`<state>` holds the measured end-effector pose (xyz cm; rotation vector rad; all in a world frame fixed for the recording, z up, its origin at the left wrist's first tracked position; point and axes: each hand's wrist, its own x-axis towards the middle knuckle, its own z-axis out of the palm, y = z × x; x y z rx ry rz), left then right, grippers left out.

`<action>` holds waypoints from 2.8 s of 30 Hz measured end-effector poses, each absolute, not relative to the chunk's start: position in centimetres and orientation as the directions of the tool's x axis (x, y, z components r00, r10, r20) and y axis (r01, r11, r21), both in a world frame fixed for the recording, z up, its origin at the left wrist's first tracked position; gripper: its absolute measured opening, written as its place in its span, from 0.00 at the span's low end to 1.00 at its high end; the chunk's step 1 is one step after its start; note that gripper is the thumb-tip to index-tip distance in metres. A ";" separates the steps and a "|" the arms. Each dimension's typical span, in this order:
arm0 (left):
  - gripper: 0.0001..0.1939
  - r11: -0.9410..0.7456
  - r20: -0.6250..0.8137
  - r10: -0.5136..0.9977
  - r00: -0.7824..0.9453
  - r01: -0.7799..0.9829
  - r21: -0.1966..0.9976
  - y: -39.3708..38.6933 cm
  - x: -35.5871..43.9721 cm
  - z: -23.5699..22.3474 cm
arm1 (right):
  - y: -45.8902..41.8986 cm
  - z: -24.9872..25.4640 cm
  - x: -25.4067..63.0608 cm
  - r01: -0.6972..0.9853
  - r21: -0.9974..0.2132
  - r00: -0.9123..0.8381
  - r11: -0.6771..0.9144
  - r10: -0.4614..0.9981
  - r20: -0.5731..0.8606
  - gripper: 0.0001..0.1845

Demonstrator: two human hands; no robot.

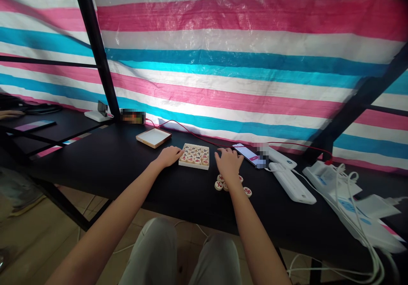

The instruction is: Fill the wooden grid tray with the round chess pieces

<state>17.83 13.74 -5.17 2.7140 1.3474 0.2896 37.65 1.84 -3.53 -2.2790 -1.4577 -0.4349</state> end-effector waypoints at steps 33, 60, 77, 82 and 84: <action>0.31 -0.622 0.147 0.783 0.605 0.766 0.161 13.9 17.7 -5.4 | 2.6 -5.1 40.3 0.884 -0.395 0.350 -0.249 0.913 0.208 0.05; 0.27 -0.615 0.142 0.788 0.599 0.776 0.140 13.6 17.8 -5.1 | 2.3 -2.9 37.8 0.925 -0.378 0.245 -0.035 0.816 0.523 0.11; 0.27 -0.603 0.133 0.798 0.588 0.783 0.154 13.6 17.9 -5.2 | 3.3 -3.9 35.6 0.977 -0.191 0.013 0.089 0.879 0.477 0.11; 0.28 -0.609 0.147 0.793 0.592 0.777 0.157 13.8 17.8 -5.5 | 3.1 -4.2 35.7 0.986 -0.117 -0.045 0.118 0.869 0.493 0.14; 0.28 -0.612 0.154 0.790 0.593 0.775 0.157 14.0 17.8 -5.6 | 3.0 -4.1 35.7 0.987 -0.106 -0.049 0.118 0.862 0.504 0.16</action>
